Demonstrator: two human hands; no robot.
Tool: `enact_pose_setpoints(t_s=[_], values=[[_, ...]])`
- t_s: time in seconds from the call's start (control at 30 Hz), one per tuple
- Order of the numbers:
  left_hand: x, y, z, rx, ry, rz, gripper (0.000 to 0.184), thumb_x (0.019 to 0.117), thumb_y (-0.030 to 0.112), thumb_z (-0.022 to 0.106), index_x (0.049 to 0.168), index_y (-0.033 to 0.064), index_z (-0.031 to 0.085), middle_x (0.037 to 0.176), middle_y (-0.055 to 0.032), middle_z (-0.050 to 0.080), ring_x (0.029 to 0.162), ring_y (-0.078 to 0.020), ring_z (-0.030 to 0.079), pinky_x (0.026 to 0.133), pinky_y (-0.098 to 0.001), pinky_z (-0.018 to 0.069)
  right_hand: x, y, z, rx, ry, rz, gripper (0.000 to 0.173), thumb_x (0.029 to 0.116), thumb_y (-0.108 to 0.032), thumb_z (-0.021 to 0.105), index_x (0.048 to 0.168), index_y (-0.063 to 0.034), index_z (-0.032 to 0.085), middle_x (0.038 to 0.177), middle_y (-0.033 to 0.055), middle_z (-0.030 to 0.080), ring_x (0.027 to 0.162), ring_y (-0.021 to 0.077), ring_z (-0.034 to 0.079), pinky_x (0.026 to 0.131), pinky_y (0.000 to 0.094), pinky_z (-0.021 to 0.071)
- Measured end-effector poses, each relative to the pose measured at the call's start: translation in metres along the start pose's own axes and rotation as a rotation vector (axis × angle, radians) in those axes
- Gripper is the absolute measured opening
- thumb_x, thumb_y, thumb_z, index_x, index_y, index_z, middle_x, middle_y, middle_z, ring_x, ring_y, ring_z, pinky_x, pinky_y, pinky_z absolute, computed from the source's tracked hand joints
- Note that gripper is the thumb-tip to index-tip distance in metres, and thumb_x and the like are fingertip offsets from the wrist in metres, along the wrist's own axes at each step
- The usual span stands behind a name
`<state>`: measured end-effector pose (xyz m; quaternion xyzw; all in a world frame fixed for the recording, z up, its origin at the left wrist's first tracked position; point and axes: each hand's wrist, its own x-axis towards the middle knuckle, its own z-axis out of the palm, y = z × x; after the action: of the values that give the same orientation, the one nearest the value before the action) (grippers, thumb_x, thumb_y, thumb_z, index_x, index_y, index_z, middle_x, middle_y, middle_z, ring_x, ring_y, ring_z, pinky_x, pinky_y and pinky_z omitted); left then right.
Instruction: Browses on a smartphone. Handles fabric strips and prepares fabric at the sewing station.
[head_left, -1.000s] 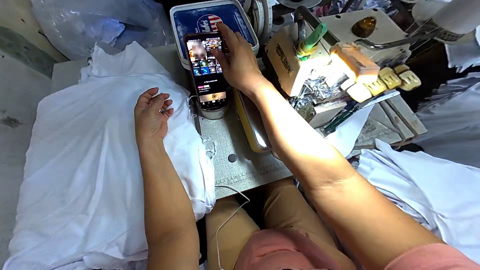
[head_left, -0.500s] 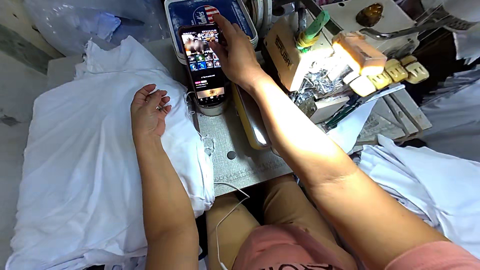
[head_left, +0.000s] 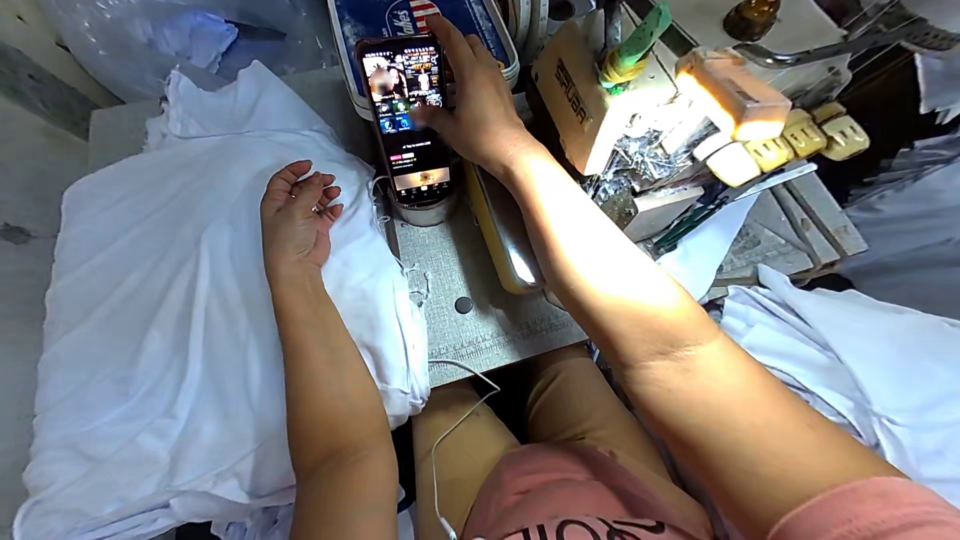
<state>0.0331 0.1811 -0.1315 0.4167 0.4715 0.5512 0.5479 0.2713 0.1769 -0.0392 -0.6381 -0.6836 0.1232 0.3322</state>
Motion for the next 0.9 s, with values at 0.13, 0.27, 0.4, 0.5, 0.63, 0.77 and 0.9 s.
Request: enact_pose_setpoints(t_s=[0.13,0.27,0.4,0.5,0.63,0.77,0.9], values=[[-0.0003,0.0002,-0.0004,0.014,-0.009,0.001,0.018,0.1071,0.008,0.048,0.124,0.0143,0.05,0.095,0.0045,0.066,0.081,-0.0058,0.067,0.073,-0.0229,0.0569,-0.0004,-0.0002,-0.0006,-0.002,-0.006,0.003,0.082,0.0886,-0.026,0.08,0.157,-0.0068,0.039,0.142,0.0187,0.055,0.132,0.0314,0.053,0.111,0.0415,0.0423],[-0.0006,0.0005,0.0006,0.018,-0.007,0.002,0.018,0.1068,0.008,0.048,0.123,0.0146,0.05,0.095,0.0049,0.067,0.081,-0.0055,0.067,0.072,-0.0223,0.0572,0.0001,-0.0003,0.0005,-0.007,-0.003,0.006,0.085,0.0852,-0.024,0.083,0.157,-0.0066,0.039,0.14,0.0189,0.054,0.131,0.0314,0.053,0.11,0.0411,0.0435],[-0.0011,0.0011,-0.0005,0.049,-0.026,0.015,0.019,0.1072,0.009,0.048,0.126,0.0129,0.049,0.096,0.0047,0.066,0.082,-0.0058,0.067,0.074,-0.0233,0.0572,0.0007,0.0002,0.0021,-0.028,0.006,-0.007,0.092,0.0802,-0.022,0.086,0.157,-0.0041,0.039,0.142,0.0212,0.052,0.132,0.0336,0.052,0.111,0.0423,0.043],[-0.0013,0.001,0.0001,0.045,-0.02,0.008,0.019,0.107,0.009,0.048,0.125,0.0136,0.05,0.096,0.0049,0.066,0.082,-0.0056,0.067,0.073,-0.0233,0.0574,0.0008,-0.0004,0.0017,-0.04,0.0,-0.007,0.092,0.081,-0.024,0.086,0.157,-0.0033,0.038,0.142,0.0206,0.053,0.131,0.0333,0.051,0.111,0.0415,0.0427],[-0.001,0.001,-0.0003,0.049,-0.017,0.007,0.018,0.107,0.009,0.049,0.125,0.0142,0.05,0.096,0.0051,0.066,0.082,-0.0053,0.067,0.073,-0.0226,0.0571,0.0012,0.0,0.002,-0.027,0.012,-0.006,0.083,0.0881,-0.028,0.08,0.156,-0.0039,0.039,0.143,0.0212,0.052,0.132,0.0332,0.052,0.11,0.0419,0.0428],[-0.0009,0.0009,0.0004,0.043,-0.012,0.013,0.018,0.1068,0.009,0.049,0.124,0.0136,0.05,0.095,0.0046,0.066,0.081,-0.0057,0.067,0.072,-0.0231,0.0573,0.0019,0.0002,0.0025,-0.014,0.029,0.006,0.07,0.0975,-0.031,0.069,0.155,-0.005,0.041,0.144,0.0204,0.052,0.131,0.0318,0.052,0.11,0.0404,0.0436],[-0.0004,0.0005,0.0005,0.043,-0.012,0.011,0.018,0.107,0.009,0.049,0.124,0.0135,0.05,0.095,0.0043,0.066,0.082,-0.0062,0.067,0.073,-0.0233,0.0574,0.0013,-0.0001,0.002,0.001,0.039,0.009,0.066,0.098,-0.029,0.069,0.154,-0.0048,0.043,0.142,0.0198,0.053,0.13,0.0304,0.054,0.108,0.0383,0.0454]])
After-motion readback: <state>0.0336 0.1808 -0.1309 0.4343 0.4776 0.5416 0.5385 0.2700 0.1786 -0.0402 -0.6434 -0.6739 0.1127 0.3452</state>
